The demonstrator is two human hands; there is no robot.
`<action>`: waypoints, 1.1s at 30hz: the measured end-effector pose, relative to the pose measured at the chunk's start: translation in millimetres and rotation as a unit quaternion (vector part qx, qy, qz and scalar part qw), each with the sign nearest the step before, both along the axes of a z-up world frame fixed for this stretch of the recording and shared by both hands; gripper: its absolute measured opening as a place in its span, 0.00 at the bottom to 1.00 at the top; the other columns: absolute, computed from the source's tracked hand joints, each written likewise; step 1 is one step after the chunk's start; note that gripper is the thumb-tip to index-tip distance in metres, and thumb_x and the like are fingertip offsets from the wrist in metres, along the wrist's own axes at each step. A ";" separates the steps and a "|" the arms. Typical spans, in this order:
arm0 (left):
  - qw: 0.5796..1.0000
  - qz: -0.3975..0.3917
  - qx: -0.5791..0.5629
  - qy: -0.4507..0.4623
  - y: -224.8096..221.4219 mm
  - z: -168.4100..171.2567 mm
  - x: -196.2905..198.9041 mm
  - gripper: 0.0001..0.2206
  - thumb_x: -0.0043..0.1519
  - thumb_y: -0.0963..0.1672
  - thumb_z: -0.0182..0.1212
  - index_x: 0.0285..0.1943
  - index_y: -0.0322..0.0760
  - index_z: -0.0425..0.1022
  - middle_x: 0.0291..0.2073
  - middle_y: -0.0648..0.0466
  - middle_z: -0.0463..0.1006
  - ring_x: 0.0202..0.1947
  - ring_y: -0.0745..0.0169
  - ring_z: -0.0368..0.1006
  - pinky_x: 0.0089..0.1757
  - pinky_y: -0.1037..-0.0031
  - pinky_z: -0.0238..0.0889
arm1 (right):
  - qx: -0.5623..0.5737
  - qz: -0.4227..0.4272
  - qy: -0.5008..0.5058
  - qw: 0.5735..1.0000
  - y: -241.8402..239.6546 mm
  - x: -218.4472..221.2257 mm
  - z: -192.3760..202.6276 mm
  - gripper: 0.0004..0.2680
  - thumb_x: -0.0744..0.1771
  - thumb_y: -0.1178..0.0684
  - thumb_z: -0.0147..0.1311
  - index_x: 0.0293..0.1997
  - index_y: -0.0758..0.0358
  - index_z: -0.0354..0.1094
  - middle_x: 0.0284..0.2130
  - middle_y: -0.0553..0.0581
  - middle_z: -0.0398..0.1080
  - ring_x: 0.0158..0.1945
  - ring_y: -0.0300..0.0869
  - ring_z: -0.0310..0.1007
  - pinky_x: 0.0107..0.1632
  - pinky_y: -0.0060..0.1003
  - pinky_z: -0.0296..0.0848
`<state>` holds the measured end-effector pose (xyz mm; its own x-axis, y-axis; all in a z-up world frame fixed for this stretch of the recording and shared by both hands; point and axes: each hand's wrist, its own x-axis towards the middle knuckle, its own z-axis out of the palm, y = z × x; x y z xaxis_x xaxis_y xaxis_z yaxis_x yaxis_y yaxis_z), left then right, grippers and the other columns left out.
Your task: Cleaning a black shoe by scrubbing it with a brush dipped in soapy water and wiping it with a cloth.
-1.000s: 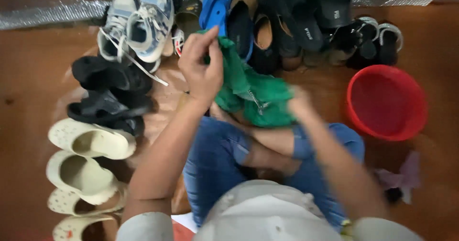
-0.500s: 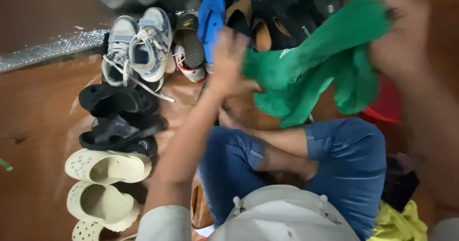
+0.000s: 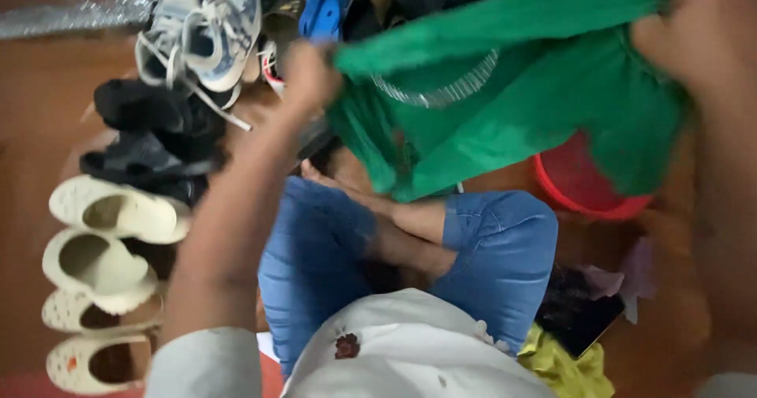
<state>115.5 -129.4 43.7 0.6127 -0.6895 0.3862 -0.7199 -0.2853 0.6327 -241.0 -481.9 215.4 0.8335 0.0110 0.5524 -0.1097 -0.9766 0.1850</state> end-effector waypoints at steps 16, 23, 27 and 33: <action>0.988 -0.044 0.144 0.017 142.9 180.7 -63.4 0.21 0.53 0.34 0.63 0.58 0.33 0.82 0.31 0.47 0.80 0.21 0.56 0.68 0.25 0.68 0.65 | 0.207 0.064 0.067 0.974 -13.7 -92.4 -85.4 0.14 0.70 0.72 0.55 0.64 0.82 0.64 0.55 0.76 0.65 0.53 0.62 0.67 0.58 0.52 0.67; 0.927 -0.206 0.297 0.098 161.4 80.9 -67.9 0.17 0.52 0.47 0.72 0.47 0.37 0.82 0.41 0.54 0.85 0.34 0.57 0.79 0.41 0.68 0.71 | 0.375 -0.247 0.374 0.811 75.8 -87.6 -80.7 0.19 0.58 0.65 0.53 0.52 0.57 0.78 0.32 0.57 0.81 0.28 0.47 0.76 0.35 0.40 0.75; 0.924 -0.149 0.348 0.061 116.9 34.8 -15.1 0.16 0.53 0.48 0.70 0.46 0.39 0.81 0.32 0.51 0.82 0.29 0.52 0.74 0.37 0.62 0.68 | 0.413 -0.173 0.335 0.829 52.7 0.5 -105.1 0.12 0.61 0.62 0.53 0.45 0.63 0.78 0.26 0.58 0.76 0.25 0.46 0.70 0.30 0.40 0.69; 0.928 0.114 0.317 -0.160 34.4 -23.9 -1.6 0.31 0.48 0.50 0.77 0.62 0.41 0.73 0.47 0.39 0.73 0.44 0.37 0.72 0.45 0.51 0.66 | 0.295 -0.250 0.172 0.906 27.6 106.6 -211.3 0.22 0.61 0.48 0.73 0.61 0.58 0.74 0.51 0.69 0.68 0.52 0.62 0.70 0.53 0.56 0.70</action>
<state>113.9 -95.0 19.8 0.6949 -0.7065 0.1345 -0.7168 -0.6954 0.0510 -134.4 -454.3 4.1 0.7762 -0.6289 0.0447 -0.6015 -0.7599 -0.2463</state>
